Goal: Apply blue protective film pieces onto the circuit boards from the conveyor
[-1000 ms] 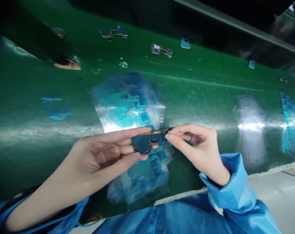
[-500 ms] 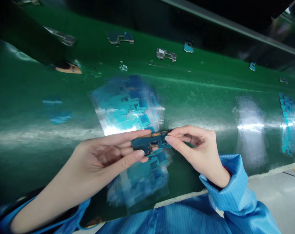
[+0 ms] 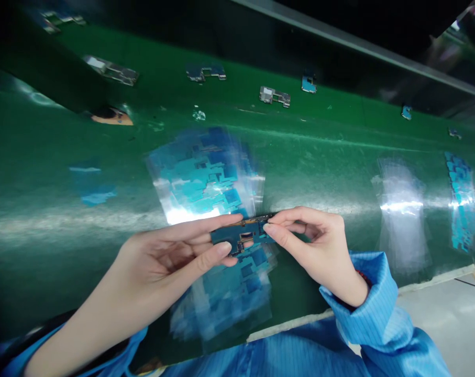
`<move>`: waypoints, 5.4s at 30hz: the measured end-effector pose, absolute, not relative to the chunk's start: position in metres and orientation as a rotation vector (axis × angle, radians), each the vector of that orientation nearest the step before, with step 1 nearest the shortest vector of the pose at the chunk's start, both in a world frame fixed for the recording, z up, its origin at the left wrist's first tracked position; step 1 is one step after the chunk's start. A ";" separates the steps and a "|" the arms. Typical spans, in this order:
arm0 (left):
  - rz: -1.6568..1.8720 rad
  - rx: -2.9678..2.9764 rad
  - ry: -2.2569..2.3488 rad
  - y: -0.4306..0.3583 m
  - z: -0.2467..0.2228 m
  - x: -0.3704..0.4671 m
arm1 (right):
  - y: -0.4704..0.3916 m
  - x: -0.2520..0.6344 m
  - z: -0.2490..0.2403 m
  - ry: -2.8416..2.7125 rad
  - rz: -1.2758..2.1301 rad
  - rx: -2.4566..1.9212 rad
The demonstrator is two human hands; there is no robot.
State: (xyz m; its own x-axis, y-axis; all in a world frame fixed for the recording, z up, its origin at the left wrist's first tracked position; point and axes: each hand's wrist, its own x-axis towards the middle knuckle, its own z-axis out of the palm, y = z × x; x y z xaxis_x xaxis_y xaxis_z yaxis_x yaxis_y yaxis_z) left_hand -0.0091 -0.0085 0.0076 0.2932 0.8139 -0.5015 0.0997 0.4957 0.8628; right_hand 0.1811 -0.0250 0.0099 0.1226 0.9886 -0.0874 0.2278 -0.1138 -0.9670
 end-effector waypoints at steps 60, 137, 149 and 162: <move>0.635 0.889 1.055 -0.005 -0.015 -0.014 | -0.024 0.189 -0.018 -1.231 1.275 -1.473; 0.308 1.230 0.584 -0.002 -0.020 -0.008 | 0.148 0.024 -0.050 -2.499 1.025 -0.703; 1.006 0.896 0.929 0.048 -0.008 -0.067 | 0.070 0.169 -0.057 -2.279 0.711 -1.166; 0.716 1.256 1.179 0.045 -0.020 -0.063 | 0.044 0.153 -0.037 -2.112 0.617 -1.018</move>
State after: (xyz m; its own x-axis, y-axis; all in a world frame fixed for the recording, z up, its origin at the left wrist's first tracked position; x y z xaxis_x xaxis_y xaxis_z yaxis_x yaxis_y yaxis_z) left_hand -0.0634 0.0445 -0.0205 0.2947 0.9164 -0.2710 0.1819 0.2246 0.9573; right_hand 0.1528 0.0443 -0.0372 -0.4440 0.8089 0.3854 0.4744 0.5771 -0.6647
